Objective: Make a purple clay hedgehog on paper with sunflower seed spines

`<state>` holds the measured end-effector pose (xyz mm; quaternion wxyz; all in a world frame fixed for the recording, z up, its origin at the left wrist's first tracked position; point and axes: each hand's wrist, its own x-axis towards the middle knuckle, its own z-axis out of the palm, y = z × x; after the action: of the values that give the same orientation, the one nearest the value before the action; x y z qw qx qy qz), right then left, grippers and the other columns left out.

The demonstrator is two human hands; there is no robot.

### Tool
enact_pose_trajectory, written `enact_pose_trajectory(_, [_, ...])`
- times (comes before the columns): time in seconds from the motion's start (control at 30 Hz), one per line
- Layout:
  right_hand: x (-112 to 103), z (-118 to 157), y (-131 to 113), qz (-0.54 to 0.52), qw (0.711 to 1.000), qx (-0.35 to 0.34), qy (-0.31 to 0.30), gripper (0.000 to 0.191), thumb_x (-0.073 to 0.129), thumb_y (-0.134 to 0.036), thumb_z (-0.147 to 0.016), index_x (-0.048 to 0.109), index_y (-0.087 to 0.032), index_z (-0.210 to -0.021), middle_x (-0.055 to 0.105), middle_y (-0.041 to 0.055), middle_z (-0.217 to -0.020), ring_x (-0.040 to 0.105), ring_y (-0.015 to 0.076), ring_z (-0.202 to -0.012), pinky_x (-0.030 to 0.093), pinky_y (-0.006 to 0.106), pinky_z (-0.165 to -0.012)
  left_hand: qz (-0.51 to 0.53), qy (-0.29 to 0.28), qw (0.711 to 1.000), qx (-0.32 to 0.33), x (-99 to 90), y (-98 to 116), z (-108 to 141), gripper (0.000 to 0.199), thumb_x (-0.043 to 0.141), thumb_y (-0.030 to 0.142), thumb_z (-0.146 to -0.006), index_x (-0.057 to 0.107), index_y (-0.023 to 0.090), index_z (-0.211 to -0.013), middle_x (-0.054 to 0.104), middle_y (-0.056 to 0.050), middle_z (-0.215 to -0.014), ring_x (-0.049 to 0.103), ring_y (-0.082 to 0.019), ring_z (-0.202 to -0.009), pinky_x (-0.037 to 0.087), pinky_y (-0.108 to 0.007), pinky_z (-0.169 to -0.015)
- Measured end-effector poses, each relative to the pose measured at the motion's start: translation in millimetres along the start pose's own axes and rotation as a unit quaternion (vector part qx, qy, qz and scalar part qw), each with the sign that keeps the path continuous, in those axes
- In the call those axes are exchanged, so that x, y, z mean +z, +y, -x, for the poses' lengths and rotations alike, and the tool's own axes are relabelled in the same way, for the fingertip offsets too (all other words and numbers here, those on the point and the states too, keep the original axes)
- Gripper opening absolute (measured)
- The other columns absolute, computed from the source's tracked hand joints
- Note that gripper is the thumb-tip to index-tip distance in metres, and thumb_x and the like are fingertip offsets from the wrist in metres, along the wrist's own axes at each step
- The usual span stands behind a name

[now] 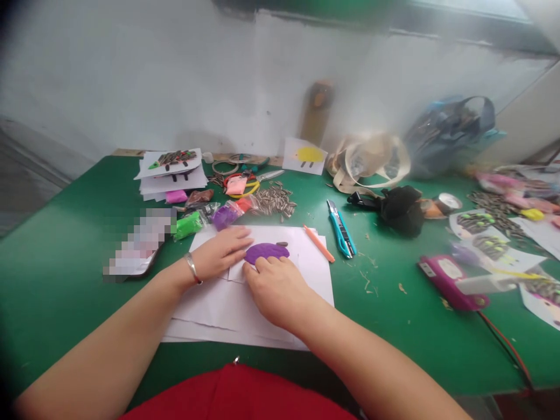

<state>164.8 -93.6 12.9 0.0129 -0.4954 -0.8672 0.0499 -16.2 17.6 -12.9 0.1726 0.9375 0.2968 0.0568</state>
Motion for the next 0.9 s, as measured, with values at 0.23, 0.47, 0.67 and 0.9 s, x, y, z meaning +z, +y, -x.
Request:
enact_pose_trajectory(0.23, [5.0, 1.4, -0.5, -0.031, 0.999, 0.026, -0.006, 0.03, 0.049, -0.032, -0.095, 0.059, -0.018, -0.12, 0.066, 0.0066, -0.092, 0.061, 0.0233, -0.081, 0.04, 0.035, -0.066, -0.003, -0.001, 1.0, -0.01, 0.4, 0.4, -0.5, 0.036, 0.046, 0.027, -0.095, 0.062, 0.017, -0.125, 0.053, -0.014, -0.14, 0.044, -0.029, -0.133, 0.035, -0.048, -0.112])
enact_pose_trajectory(0.47, [3.8, -3.4, -0.5, -0.05, 0.998, 0.038, -0.016, 0.048, 0.048, -0.037, -0.095, 0.049, -0.017, -0.139, 0.068, 0.0103, -0.1, 0.063, 0.0252, -0.088, 0.043, 0.037, -0.073, 0.017, 0.012, 1.0, -0.012, 0.8, 0.3, 0.5, 0.038, 0.04, 0.024, -0.097, 0.063, 0.019, -0.127, 0.053, -0.013, -0.141, 0.044, -0.028, -0.133, 0.036, -0.051, -0.112])
enact_pose_trajectory(0.67, [-0.5, -4.0, 0.2, -0.064, 0.996, 0.044, -0.033, 0.047, 0.049, -0.038, -0.095, 0.051, -0.017, -0.137, 0.069, 0.0103, -0.102, 0.064, 0.0255, -0.089, 0.045, 0.037, -0.074, 0.014, 0.016, 1.0, -0.013, 2.5, -1.2, 0.6, 0.04, 0.038, 0.022, -0.097, 0.062, 0.021, -0.128, 0.053, -0.012, -0.142, 0.044, -0.027, -0.133, 0.036, -0.05, -0.112])
enact_pose_trajectory(0.9, [4.7, -0.4, 0.8, -0.047, 0.998, 0.034, -0.007, 0.047, 0.049, -0.038, -0.095, 0.051, -0.015, -0.136, 0.069, 0.0104, -0.101, 0.063, 0.0258, -0.089, 0.045, 0.038, -0.072, 0.005, 0.001, 1.0, -0.016, 1.7, -0.1, 0.2, 0.039, 0.041, 0.024, -0.096, 0.062, 0.016, -0.128, 0.053, -0.015, -0.141, 0.043, -0.03, -0.134, 0.034, -0.051, -0.113])
